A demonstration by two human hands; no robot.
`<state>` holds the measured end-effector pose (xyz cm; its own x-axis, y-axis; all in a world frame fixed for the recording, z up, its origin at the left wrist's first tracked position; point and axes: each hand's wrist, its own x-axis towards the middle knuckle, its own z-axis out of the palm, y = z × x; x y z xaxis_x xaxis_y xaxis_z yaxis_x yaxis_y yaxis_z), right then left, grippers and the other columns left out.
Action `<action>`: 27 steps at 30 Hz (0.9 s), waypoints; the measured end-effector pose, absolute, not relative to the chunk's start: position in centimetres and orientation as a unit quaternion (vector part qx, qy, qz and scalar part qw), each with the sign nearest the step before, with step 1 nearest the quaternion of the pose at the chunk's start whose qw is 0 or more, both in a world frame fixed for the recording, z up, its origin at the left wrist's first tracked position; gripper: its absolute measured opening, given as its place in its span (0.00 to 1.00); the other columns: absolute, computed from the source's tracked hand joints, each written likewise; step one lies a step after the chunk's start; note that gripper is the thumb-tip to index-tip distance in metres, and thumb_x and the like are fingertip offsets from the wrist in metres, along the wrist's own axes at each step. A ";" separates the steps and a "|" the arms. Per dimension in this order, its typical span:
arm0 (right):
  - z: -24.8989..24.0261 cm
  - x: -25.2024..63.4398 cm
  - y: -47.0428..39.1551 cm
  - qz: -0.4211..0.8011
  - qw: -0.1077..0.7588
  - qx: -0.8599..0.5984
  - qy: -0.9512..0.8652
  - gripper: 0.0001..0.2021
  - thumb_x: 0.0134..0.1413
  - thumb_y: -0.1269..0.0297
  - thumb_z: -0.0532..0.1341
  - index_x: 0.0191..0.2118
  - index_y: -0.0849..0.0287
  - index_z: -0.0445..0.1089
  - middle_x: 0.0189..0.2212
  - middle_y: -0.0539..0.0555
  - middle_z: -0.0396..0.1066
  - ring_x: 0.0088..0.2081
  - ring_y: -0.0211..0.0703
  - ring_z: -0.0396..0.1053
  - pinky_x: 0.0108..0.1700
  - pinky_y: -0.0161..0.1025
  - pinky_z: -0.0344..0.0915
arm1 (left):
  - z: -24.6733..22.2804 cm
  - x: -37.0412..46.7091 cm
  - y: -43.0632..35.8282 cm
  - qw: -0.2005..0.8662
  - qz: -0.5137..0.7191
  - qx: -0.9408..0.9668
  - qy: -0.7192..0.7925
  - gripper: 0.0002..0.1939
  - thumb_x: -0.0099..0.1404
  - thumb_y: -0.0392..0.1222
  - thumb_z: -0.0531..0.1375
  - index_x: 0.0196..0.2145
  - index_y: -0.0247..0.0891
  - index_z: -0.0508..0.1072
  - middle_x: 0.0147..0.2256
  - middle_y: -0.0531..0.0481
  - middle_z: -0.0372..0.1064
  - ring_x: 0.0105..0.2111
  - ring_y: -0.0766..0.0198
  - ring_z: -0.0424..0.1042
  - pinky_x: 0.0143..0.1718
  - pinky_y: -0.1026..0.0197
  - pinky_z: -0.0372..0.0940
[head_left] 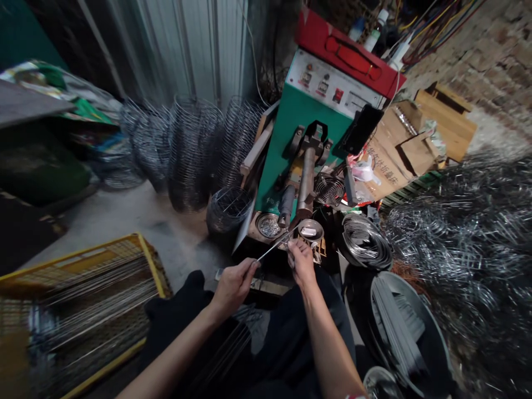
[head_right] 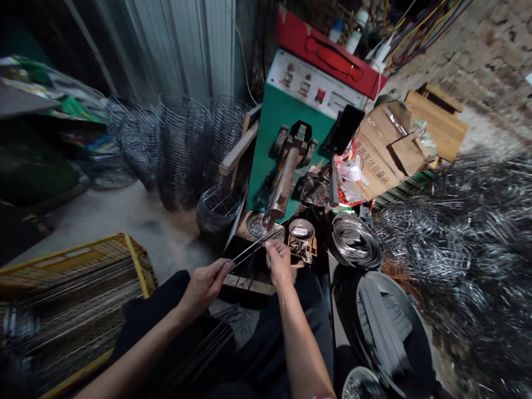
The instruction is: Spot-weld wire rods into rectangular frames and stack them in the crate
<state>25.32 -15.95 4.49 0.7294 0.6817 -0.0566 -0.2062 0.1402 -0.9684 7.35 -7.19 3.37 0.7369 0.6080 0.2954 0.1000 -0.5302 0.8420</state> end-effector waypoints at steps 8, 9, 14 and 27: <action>4.5 25.9 -15.6 0.311 0.729 -0.572 -0.210 0.18 0.48 0.52 0.69 0.25 0.58 0.63 0.12 0.39 0.51 0.13 0.25 0.42 0.14 0.28 0.38 | 3.5 8.0 -6.9 0.426 0.310 0.824 0.211 0.16 0.73 0.46 0.50 0.34 0.38 0.73 0.27 0.50 0.73 0.25 0.66 0.70 0.29 0.65 0.60; 4.5 26.0 -15.5 0.313 0.729 -0.572 -0.211 0.18 0.48 0.52 0.69 0.25 0.58 0.63 0.12 0.39 0.51 0.13 0.25 0.42 0.15 0.28 0.38 | 3.5 8.0 -6.8 0.424 0.312 0.823 0.210 0.16 0.73 0.46 0.50 0.34 0.38 0.73 0.27 0.50 0.73 0.25 0.66 0.70 0.29 0.65 0.60; 4.6 26.2 -15.2 0.308 0.730 -0.572 -0.214 0.16 0.48 0.54 0.69 0.26 0.58 0.65 0.12 0.39 0.52 0.13 0.26 0.41 0.15 0.29 0.37 | 3.9 8.3 -6.6 0.418 0.322 0.823 0.209 0.15 0.73 0.45 0.50 0.33 0.38 0.72 0.25 0.52 0.70 0.23 0.66 0.69 0.28 0.65 0.59; 5.1 26.0 -15.0 0.301 0.735 -0.575 -0.196 0.18 0.46 0.55 0.70 0.22 0.58 0.62 0.12 0.39 0.51 0.13 0.26 0.43 0.15 0.29 0.38 | 3.8 8.3 -6.2 0.427 0.310 0.825 0.204 0.15 0.72 0.46 0.50 0.34 0.38 0.72 0.23 0.53 0.68 0.23 0.67 0.67 0.27 0.65 0.58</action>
